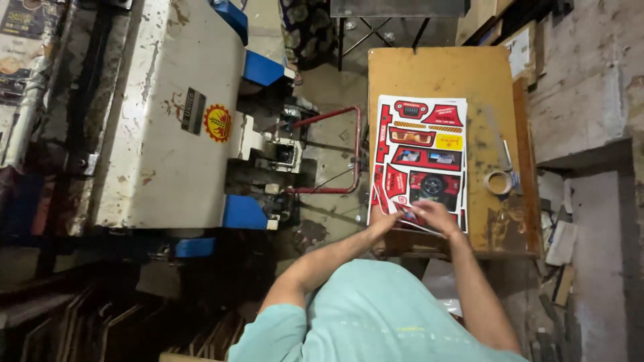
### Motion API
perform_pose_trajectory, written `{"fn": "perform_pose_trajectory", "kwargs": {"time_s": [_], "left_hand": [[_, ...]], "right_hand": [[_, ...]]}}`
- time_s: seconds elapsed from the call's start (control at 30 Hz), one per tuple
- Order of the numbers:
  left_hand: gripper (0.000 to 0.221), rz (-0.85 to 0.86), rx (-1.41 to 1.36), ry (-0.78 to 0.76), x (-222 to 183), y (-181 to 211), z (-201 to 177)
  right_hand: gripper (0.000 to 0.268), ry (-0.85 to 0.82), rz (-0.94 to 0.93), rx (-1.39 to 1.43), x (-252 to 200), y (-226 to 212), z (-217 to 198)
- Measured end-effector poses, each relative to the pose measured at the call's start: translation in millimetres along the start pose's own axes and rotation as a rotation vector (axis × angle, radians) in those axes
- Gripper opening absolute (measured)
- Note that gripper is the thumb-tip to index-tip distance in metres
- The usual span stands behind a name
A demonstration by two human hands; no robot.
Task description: Feeding sheets into a large industrial printing or laminating machine and stacking the finished prints.
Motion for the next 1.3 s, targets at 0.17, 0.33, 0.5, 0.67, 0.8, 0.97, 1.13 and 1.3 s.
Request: {"fn": "perform_pose_trajectory", "kwargs": {"time_s": [0.17,0.33,0.5,0.67,0.8,0.97,1.13,1.3], "left_hand": [[0.032,0.206,0.254,0.124,-21.5,89.7,-4.6],[0.037,0.469,0.299,0.037,-62.3,170.2,-49.3],[0.045,0.667,0.235,0.205,-99.2,199.2,-187.7],[0.038,0.614,0.179,0.472,-124.0,151.0,-346.9],[0.033,0.337,0.064,0.695,-98.9,73.8,-455.3],[0.032,-0.032,0.001,0.779,-34.7,13.9,-530.7],[0.033,-0.216,0.081,0.85,-3.5,29.3,-557.0],[0.029,-0.274,0.125,0.931,-7.6,31.4,-574.8]], "right_hand": [[0.058,0.387,0.056,-0.203,-48.2,43.7,-74.8],[0.063,0.101,0.228,0.768,-37.0,7.3,-26.5],[0.068,-0.241,0.065,1.053,-9.3,-141.1,75.3],[0.069,-0.304,0.075,0.895,36.3,-229.4,178.0],[0.066,-0.336,0.021,0.767,82.9,-267.2,270.3],[0.064,-0.046,0.076,0.454,183.4,-210.7,363.1],[0.058,0.249,0.093,0.144,253.8,-154.1,375.6],[0.055,-0.046,0.0,0.202,294.3,-130.1,354.1]]}}
Point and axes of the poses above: each hand's wrist, its own x-axis towards the middle knuckle, its own z-axis out of the palm, y = z × x, the point moved 3 cm from there along x, towards the middle knuckle, and after that the axes turned 7 degrees about x, right-handed, at the moved point
